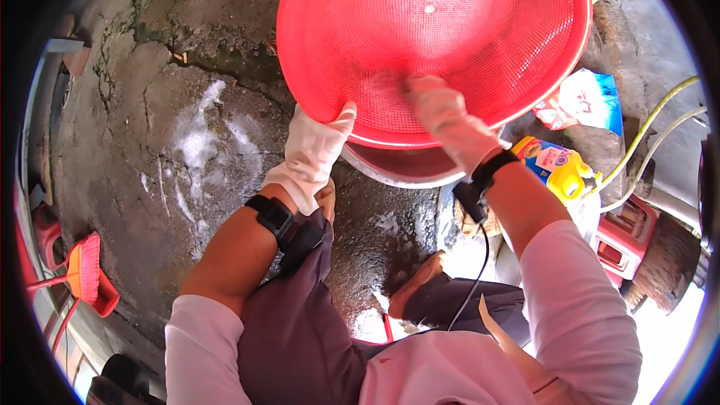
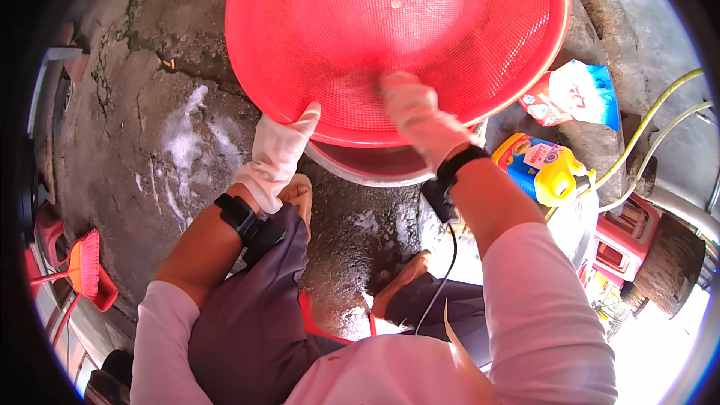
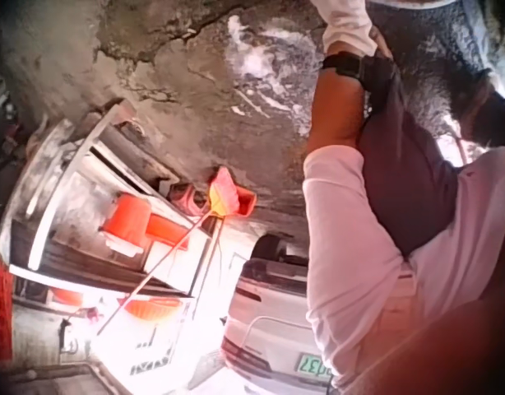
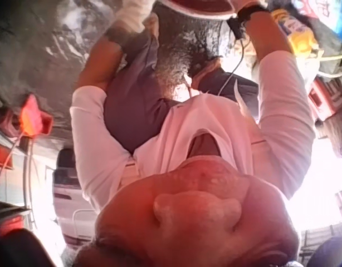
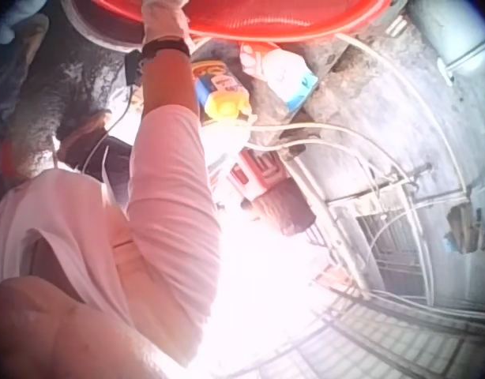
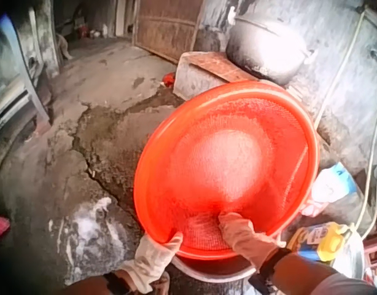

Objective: Scrubbing a red plastic sieve with a steel wool scrubber and rinsing it in a basin of water.

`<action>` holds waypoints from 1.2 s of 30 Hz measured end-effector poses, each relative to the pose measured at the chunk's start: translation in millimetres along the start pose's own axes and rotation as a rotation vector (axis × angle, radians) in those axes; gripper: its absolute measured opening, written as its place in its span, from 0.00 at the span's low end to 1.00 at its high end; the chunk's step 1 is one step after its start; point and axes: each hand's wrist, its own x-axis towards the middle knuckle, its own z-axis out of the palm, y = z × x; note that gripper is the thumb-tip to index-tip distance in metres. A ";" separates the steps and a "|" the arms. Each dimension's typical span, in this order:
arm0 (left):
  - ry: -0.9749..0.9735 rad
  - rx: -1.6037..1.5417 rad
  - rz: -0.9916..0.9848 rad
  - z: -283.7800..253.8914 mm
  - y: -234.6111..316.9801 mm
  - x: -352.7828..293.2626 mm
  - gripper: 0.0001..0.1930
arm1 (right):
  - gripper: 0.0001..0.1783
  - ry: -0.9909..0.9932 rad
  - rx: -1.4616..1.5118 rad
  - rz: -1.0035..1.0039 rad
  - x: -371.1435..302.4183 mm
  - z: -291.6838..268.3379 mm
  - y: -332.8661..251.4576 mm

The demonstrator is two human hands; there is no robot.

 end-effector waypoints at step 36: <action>0.060 -0.065 0.025 -8.7 -10.7 -11.8 0.12 | 0.18 -0.081 0.545 -0.033 -81.9 -78.2 -100.9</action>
